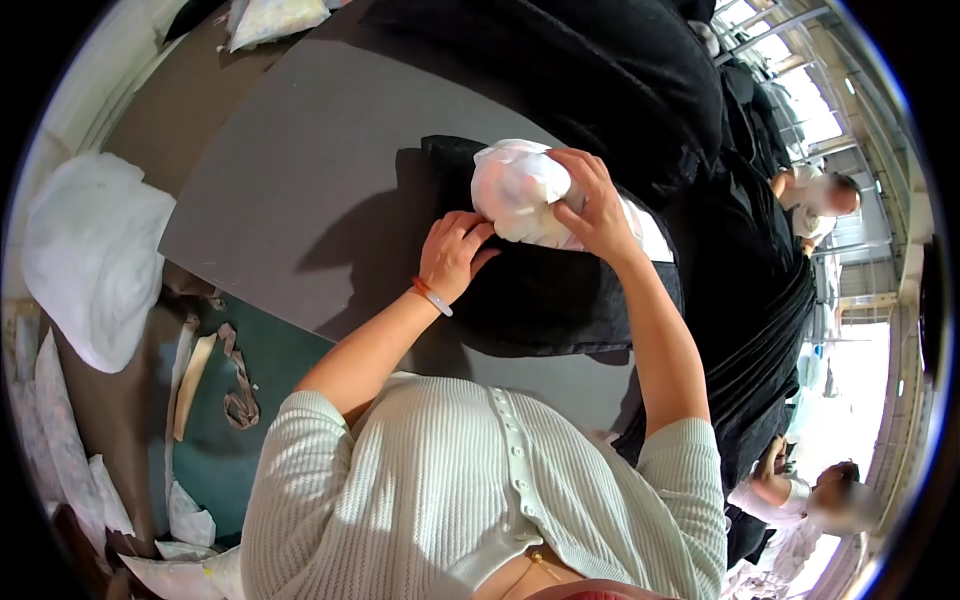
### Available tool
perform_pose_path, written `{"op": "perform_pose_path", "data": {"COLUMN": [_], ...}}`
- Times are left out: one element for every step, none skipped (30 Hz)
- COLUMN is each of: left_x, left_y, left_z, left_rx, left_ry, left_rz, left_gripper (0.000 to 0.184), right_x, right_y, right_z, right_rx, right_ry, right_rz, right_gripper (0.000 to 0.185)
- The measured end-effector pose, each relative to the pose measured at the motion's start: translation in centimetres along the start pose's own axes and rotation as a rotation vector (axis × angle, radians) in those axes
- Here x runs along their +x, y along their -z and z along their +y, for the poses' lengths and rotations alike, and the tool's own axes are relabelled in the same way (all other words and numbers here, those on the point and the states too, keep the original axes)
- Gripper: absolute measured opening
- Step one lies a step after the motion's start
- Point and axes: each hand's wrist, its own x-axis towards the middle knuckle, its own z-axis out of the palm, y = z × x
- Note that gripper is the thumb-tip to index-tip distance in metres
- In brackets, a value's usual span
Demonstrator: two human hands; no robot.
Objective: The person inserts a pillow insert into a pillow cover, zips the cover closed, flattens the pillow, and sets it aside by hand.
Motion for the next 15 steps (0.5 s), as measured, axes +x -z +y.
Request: {"op": "perform_pose_path", "data": {"left_x": [0.3,0.6,0.9,1.2,1.5,2.0,2.6,3.3,4.1,4.7,5.3,6.0,6.4,6.4,5.7], "left_y": [0.0,0.1,0.1,0.2,0.4,0.9,1.8,2.7,3.7,4.6,5.5,6.4,7.5,7.7,7.1], "left_z": [-0.1,-0.4,-0.8,-1.4,-2.2,-2.6,-2.8,-3.0,-2.8,-2.7,-2.6,-2.4,-1.5,-1.4,-1.1], "left_rx": [0.000,0.001,-0.002,-0.094,-0.186,-0.192,-0.206,-0.220,-0.199,-0.207,-0.275,-0.343,-0.407,-0.484,-0.569], "left_ry": [-0.055,-0.108,-0.104,-0.156,-0.207,-0.202,-0.232,-0.262,-0.307,-0.305,-0.344,-0.386,-0.274,-0.271,-0.221], "left_rz": [-0.002,-0.001,0.001,-0.052,-0.104,-0.103,-0.260,-0.416,-0.452,-0.452,-0.492,-0.529,-0.542,-0.449,-0.353], "left_gripper": [0.035,0.034,0.034,0.032,0.030,0.030,0.028,0.026,0.020,0.020,0.018,0.017,0.021,0.025,0.027], "right_x": [0.2,0.4,0.6,0.8,1.0,1.2,1.3,1.3,1.4,1.4,1.2,0.9,0.1,-0.7,-1.1], "right_y": [0.0,0.1,0.2,0.1,0.0,0.0,-0.1,-0.3,-0.4,-0.4,-0.2,0.1,0.1,0.0,-0.2], "right_z": [-0.1,-0.2,-0.2,-0.1,0.1,0.4,0.5,0.5,0.2,0.0,-0.2,-0.8,-1.0,-1.3,-1.9], "right_rx": [-0.010,-0.020,-0.004,-0.008,-0.005,0.001,0.079,0.078,0.095,0.112,0.121,0.136,0.103,0.071,0.090], "right_ry": [0.014,0.030,0.010,0.009,0.074,0.136,0.111,0.104,0.125,0.148,0.174,0.175,0.153,0.126,0.142], "right_rz": [-0.017,-0.036,-0.054,-0.060,-0.069,-0.077,-0.131,-0.137,-0.202,-0.266,-0.293,-0.330,-0.402,-0.471,-0.484], "right_gripper": [0.058,0.058,0.057,0.057,0.057,0.057,0.057,0.057,0.056,0.056,0.055,0.054,0.054,0.054,0.052]}}
